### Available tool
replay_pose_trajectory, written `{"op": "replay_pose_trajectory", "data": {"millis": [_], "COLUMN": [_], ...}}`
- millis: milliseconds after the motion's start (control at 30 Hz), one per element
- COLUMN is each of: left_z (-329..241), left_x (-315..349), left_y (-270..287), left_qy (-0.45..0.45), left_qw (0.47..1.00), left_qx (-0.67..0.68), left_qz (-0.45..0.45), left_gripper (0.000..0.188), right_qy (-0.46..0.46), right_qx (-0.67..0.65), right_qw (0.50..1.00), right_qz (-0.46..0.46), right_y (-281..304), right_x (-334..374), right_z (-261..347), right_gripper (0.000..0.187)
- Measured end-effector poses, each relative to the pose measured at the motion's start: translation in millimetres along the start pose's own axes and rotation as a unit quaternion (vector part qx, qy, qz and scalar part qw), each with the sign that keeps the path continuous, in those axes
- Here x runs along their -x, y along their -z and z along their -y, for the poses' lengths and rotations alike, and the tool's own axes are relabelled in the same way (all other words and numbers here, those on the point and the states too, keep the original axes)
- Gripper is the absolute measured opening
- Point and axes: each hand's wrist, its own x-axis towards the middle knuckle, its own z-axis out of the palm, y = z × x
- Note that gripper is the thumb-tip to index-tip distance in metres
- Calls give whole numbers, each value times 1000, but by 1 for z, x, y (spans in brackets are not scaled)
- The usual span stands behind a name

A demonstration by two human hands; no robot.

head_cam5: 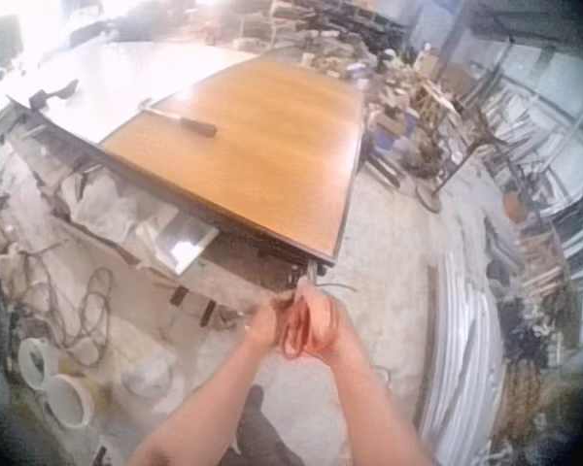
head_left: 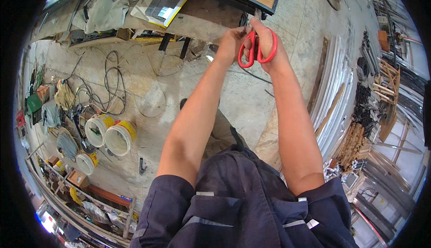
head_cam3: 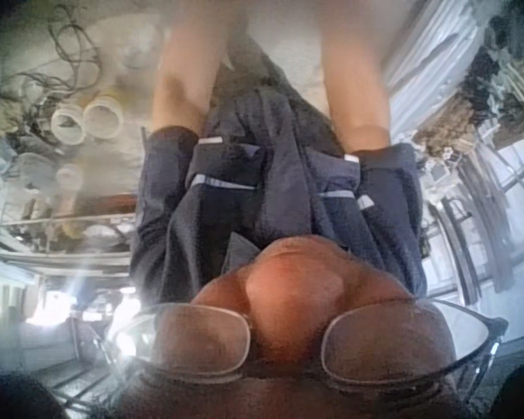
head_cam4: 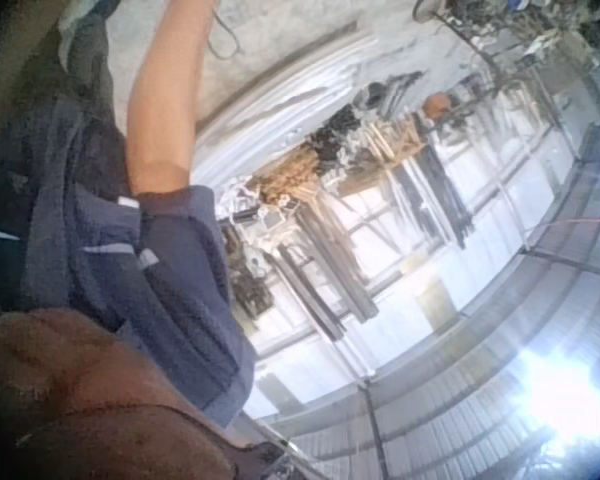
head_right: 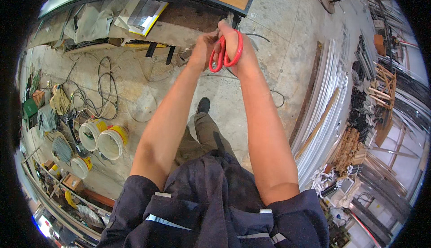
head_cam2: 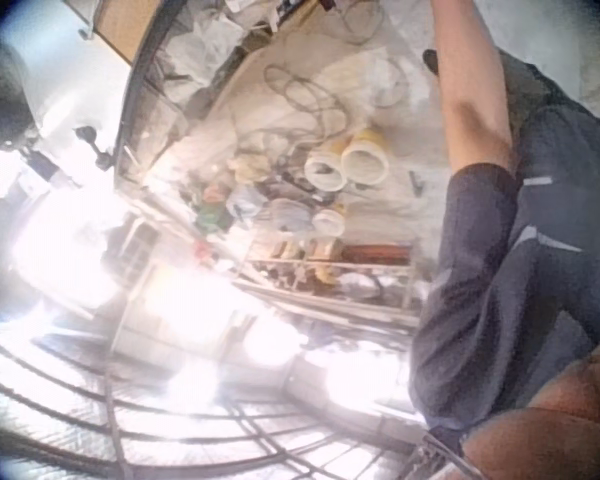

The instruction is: The person measures and cuts a black rubber strip to fit the curved edge of a wooden panel, then presses the strip into a groove along the panel's edge. The person uses red-handled scissors to trim excess material and adjusts the strip by hand to ensure a snug fit.

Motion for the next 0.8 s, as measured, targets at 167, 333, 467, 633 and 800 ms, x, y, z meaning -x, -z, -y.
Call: {"op": "replay_pose_trajectory", "data": {"millis": [167, 333, 467, 633, 800], "left_z": [13, 15, 16, 17, 13], "left_x": [-2, -10, -15, -19, -7], "left_y": [0, 3, 3, -2, 9], "left_qy": [-36, -21, -6, 29, 13], "left_qw": [998, 1000, 1000, 996, 997], "left_qx": [48, 16, -5, 76, 57], "left_qz": [5, 17, 14, -31, 52], "left_gripper": [21, 26, 30, 29, 28], "right_qy": [17, 26, 39, 35, 24], "right_qx": [-28, -25, 4, 33, 19], "right_qw": [999, 999, 999, 999, 999], "right_qz": [-4, 5, -7, -9, 13], "right_y": [-9, 1, 1, -3, -1], "right_x": [-22, -10, -8, -8, -10], "right_z": [-4, -11, -14, -16, -19], "right_gripper": [49, 36, 32, 28, 30]}}
